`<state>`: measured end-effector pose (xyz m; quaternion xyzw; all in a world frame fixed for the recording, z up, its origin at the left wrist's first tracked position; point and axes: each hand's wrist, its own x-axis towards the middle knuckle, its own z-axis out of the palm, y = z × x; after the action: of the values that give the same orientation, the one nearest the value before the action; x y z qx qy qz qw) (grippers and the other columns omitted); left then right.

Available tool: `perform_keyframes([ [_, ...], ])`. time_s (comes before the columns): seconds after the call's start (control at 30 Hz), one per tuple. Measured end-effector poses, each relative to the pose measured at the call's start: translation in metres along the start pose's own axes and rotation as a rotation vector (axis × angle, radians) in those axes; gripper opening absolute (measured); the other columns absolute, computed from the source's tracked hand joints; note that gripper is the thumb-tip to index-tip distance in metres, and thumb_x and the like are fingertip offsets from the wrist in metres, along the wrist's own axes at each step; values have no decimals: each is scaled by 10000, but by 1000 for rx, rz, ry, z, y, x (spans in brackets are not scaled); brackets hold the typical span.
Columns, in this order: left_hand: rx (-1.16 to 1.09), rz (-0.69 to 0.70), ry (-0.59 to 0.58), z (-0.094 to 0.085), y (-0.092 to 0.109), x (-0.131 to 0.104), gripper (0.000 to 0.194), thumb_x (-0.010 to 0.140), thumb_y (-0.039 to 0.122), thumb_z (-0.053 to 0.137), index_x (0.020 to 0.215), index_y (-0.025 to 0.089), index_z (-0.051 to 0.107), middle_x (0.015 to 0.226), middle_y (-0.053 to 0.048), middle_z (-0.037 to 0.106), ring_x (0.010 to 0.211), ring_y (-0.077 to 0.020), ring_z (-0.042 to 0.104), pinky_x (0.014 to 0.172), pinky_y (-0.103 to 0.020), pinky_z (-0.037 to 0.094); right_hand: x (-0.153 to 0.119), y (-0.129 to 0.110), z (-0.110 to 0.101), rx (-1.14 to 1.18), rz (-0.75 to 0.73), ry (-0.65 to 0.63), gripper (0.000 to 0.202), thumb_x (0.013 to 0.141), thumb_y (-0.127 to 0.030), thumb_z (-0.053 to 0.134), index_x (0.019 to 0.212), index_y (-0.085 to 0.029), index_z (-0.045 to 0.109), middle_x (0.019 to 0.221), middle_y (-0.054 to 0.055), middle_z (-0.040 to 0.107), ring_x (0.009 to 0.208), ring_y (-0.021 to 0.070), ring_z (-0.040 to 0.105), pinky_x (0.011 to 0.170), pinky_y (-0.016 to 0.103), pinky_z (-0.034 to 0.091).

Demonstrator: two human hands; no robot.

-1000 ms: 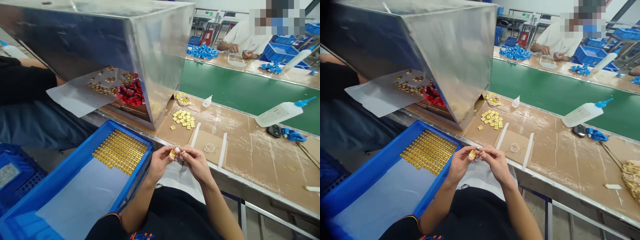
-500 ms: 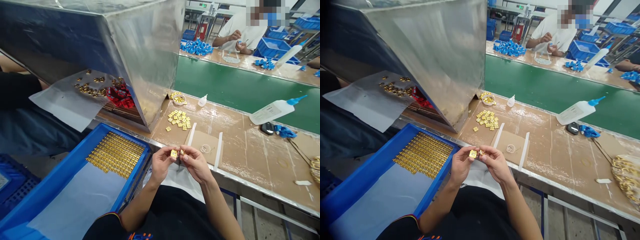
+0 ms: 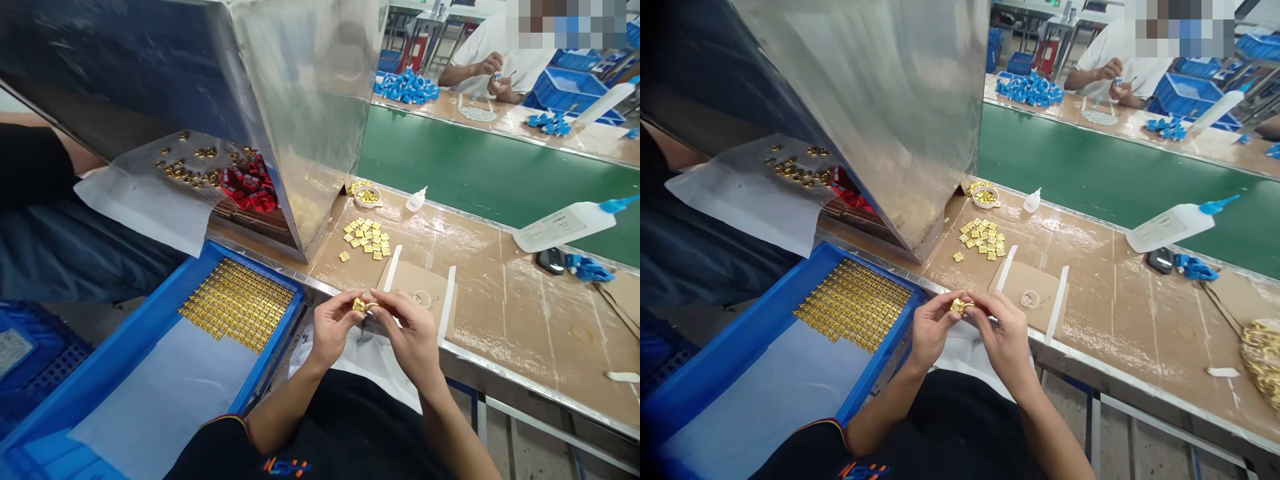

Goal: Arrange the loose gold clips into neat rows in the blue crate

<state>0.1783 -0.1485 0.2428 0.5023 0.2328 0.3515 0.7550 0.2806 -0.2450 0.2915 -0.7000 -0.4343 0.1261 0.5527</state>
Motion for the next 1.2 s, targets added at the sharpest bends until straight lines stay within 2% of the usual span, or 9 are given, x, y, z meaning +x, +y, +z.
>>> perform_keyframes([
  [0.2,56,-12,-32,1,-5,1,403,697,441,834,997,177,782,932,-88,756,842,-203,703,779,-294,573,0,3,0,-36,-2,-23,96,916,-274,632,874,-232,707,797,20,708,714,150,665,626,256,545],
  [0.43,125,13,-64,1,-4,0,362,722,421,818,988,177,784,846,-65,731,795,-178,672,753,-284,560,-4,3,-2,-109,16,-62,197,946,-333,589,829,-223,704,728,11,628,643,136,601,583,248,487],
  [0.63,143,-74,-74,-2,-7,0,322,694,372,838,943,172,791,830,-63,736,784,-185,682,729,-279,571,-8,11,-1,-146,9,-108,274,959,-382,565,774,-217,680,680,8,576,603,135,562,547,254,433],
  [0.87,143,-102,-125,-11,-10,0,314,664,353,852,911,167,793,855,-75,755,803,-209,702,733,-302,589,-9,18,0,-59,44,-159,249,942,-365,595,774,-216,700,677,11,604,608,139,573,545,257,433],
  [1.0,141,-81,-139,-14,-5,0,308,667,324,853,928,174,789,865,-69,758,799,-202,705,710,-287,588,-11,15,2,22,76,-127,192,933,-349,609,865,-236,748,713,15,641,636,143,602,595,264,490],
  [1.07,111,-97,-139,-14,-3,1,365,665,309,857,994,176,773,828,-53,751,739,-178,701,683,-273,583,-13,15,3,88,127,-112,172,922,-353,624,924,-235,749,773,26,679,672,150,634,618,271,521],
  [1.13,69,-121,-124,-12,-3,1,410,650,310,869,1020,173,757,790,-40,742,688,-161,692,665,-268,580,-14,16,5,159,192,-97,171,905,-364,645,926,-221,737,817,40,703,699,160,658,634,281,545],
  [1.2,46,-124,-94,-9,-4,1,381,628,324,883,951,165,759,782,-43,742,696,-167,695,665,-273,582,-15,17,8,174,216,-59,175,894,-371,657,866,-211,720,785,37,690,689,161,648,622,281,542],
])
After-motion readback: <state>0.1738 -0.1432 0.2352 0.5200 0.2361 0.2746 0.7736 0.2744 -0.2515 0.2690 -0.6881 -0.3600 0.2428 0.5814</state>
